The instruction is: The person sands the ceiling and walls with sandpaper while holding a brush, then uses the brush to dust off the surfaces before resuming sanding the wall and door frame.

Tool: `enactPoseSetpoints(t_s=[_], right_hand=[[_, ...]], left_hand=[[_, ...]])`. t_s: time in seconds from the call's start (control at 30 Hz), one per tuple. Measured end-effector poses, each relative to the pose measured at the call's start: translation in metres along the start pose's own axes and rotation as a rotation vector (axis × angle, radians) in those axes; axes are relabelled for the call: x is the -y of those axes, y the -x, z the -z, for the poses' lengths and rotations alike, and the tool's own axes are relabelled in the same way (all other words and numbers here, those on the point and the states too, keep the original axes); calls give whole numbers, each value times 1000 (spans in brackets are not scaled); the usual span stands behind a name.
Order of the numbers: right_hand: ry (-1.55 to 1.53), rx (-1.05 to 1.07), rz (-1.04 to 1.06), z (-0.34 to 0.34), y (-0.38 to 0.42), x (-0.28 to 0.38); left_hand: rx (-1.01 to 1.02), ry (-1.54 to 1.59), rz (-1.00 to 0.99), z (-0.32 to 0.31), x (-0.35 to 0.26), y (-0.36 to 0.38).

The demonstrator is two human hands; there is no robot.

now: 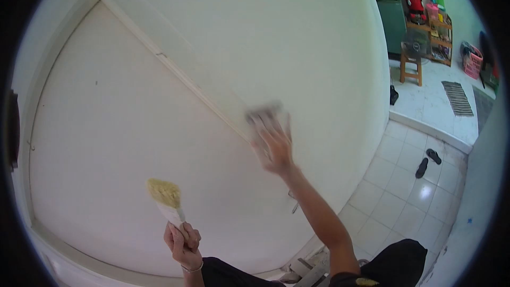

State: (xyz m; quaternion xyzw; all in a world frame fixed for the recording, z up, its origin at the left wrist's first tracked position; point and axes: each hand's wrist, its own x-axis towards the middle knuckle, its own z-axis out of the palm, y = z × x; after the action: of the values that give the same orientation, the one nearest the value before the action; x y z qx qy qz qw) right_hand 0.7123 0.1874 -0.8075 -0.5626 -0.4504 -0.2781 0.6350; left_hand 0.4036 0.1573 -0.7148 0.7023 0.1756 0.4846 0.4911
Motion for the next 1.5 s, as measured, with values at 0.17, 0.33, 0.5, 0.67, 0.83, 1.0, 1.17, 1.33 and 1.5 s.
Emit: enactPoseSetpoints(t_s=[0.17,0.33,0.5,0.67,0.83,1.0,1.17,1.33,1.5], right_hand=[[-77,-23,-21,16,-74,16],[10,45,-182,26,48,-18],[89,-59,-368,14,135,-27],[88,-236,-277,9,98,-30],[70,-324,-225,8,87,-45],[118,-340,-244,6,85,-45],[34,-427,-261,-18,54,-14],[-135,-501,-127,-18,-24,15],[-77,-422,-297,-15,34,-3]], left_hand=[[5,-15,12,-8,0,-3],[6,-18,-24,-13,-2,-3],[31,17,-32,-7,2,-6],[68,-14,-49,-9,-3,-3],[-40,-73,-22,-6,0,-2],[-127,-109,-14,-6,3,1],[-116,-128,-25,-5,3,0],[-35,-113,-34,4,8,2],[-50,-155,-35,-11,2,-2]])
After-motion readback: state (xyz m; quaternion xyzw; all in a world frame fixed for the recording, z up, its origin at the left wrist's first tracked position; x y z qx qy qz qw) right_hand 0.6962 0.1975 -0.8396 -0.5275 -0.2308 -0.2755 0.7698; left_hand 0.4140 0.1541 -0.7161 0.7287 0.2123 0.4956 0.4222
